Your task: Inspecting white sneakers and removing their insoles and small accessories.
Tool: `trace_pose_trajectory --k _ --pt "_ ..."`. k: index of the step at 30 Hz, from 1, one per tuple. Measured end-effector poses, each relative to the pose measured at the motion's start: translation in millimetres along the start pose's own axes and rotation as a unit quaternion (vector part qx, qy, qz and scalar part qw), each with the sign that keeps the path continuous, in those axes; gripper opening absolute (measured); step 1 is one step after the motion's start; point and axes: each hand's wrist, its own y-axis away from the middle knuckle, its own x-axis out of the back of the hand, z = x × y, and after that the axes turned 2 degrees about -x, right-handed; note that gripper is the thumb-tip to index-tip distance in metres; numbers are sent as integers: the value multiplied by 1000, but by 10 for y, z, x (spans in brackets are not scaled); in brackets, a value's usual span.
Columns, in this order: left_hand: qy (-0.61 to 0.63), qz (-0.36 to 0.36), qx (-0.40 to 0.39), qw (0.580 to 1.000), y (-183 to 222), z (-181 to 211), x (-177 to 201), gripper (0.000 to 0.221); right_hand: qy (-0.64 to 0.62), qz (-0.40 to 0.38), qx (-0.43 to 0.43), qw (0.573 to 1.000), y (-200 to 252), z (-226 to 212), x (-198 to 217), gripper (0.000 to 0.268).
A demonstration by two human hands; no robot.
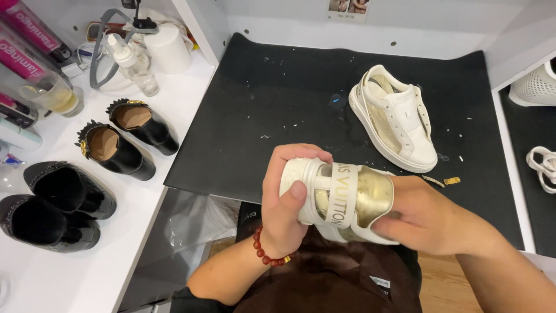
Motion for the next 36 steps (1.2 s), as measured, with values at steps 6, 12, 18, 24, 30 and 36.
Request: trace_pose_trajectory --k 6,12,18,24,30,36 --pt "123 27 123 984 51 155 -73 53 193 158 -36 968 101 9 -353 41" --pt "93 25 120 988 191 88 -41 49 205 185 68 959 132 87 -505 38" --pt "118 66 208 969 246 -3 -33 35 207 54 25 976 60 47 -468 20" --pt "147 92 247 953 358 -72 -58 31 287 -20 -65 955 225 281 -563 6" --pt "201 87 285 933 381 -93 -3 31 313 30 -31 949 313 329 -716 16" --pt "142 70 274 949 539 -57 39 39 269 74 31 960 376 470 -886 14"
